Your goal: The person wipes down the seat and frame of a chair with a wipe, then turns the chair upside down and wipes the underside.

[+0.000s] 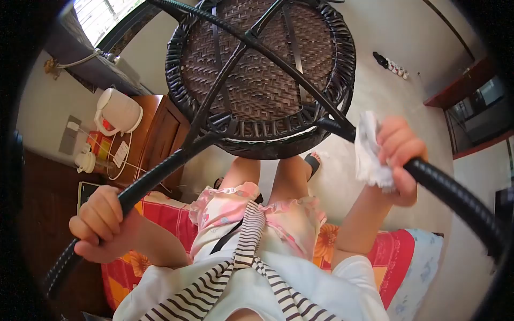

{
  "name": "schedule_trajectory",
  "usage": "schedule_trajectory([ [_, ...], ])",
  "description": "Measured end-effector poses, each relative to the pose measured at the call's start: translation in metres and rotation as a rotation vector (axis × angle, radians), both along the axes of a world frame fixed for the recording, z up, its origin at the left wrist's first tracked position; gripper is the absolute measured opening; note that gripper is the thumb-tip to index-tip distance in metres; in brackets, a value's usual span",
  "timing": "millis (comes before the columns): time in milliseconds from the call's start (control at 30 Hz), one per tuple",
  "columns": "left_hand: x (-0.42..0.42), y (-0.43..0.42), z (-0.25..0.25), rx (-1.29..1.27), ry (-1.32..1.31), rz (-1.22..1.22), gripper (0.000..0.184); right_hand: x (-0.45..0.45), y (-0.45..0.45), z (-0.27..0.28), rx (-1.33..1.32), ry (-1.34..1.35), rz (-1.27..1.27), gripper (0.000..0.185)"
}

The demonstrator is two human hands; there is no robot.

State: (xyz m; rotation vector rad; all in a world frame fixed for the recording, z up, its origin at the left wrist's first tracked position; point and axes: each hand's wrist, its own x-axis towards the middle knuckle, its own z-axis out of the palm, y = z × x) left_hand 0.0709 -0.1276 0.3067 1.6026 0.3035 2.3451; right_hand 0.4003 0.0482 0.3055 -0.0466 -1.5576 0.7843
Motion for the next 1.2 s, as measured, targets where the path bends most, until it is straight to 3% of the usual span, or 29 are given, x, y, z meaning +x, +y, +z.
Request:
schedule_trajectory([
  [167,0.011,0.011,-0.002,0.026,0.029,-0.088,0.040,0.036,-0.039,-0.036,0.028,-0.011,-0.211,0.019],
  [333,0.017,0.034,-0.005,-0.010,0.029,-0.180,0.066,0.042,-0.075,-0.053,0.048,-0.007,-0.555,0.018],
  [533,0.019,0.033,-0.035,0.017,0.073,-0.129,0.066,0.041,-0.096,-0.075,-0.087,0.064,-0.607,0.019],
  [833,0.011,0.019,-0.124,-0.276,-0.099,-0.159,0.070,0.031,-0.095,-0.138,-0.306,-0.172,-0.540,0.019],
  [967,-0.005,0.005,-0.152,-0.532,0.049,-0.173,0.047,0.034,-0.099,-0.176,-0.298,-0.319,-0.538,0.018],
  [1200,-0.033,-0.041,-0.194,-0.889,-0.117,-0.613,0.018,0.033,-0.117,-0.211,-0.294,-0.440,-0.552,0.020],
])
